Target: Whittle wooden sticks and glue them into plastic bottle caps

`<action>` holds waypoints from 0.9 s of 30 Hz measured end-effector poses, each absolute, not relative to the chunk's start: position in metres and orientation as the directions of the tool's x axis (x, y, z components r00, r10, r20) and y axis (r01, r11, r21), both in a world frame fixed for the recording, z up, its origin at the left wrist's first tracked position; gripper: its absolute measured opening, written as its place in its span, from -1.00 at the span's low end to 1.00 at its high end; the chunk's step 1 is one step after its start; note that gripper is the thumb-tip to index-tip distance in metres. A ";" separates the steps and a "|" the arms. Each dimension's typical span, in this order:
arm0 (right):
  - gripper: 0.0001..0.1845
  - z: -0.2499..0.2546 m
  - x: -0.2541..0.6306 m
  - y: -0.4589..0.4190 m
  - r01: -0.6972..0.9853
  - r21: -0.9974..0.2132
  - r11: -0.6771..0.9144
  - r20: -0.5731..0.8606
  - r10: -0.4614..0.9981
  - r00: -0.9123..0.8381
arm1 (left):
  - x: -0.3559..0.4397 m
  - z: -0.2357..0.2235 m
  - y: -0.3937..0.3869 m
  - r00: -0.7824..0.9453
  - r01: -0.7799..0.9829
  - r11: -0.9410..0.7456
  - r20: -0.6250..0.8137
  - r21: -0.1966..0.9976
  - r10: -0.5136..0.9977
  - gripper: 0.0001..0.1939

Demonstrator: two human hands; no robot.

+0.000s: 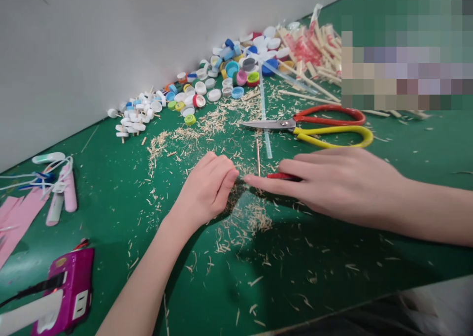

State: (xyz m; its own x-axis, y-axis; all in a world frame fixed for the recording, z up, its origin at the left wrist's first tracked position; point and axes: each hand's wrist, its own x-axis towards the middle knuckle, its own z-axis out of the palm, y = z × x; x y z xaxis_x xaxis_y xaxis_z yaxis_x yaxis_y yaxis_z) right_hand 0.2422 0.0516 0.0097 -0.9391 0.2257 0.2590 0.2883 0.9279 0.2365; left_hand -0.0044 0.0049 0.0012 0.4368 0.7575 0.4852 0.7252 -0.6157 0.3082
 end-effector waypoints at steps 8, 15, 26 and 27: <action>-0.39 0.015 0.237 0.054 0.249 0.246 0.937 0.251 0.187 -0.950 | -0.006 0.005 0.006 0.442 0.728 -0.608 0.462 0.317 0.769 -0.75; -0.36 0.019 0.231 0.052 0.263 0.265 0.928 0.231 0.203 -0.951 | -0.012 0.010 0.004 0.445 0.724 -0.611 0.461 0.320 0.768 -0.74; -0.31 0.013 0.232 0.059 0.313 0.300 0.901 0.191 0.265 -0.945 | -0.017 0.004 0.006 0.466 0.802 -0.568 0.404 0.183 0.788 -0.79; -0.32 0.013 0.233 0.058 0.318 0.293 0.902 0.202 0.266 -0.943 | -0.017 0.004 0.006 0.469 0.801 -0.571 0.404 0.178 0.785 -0.79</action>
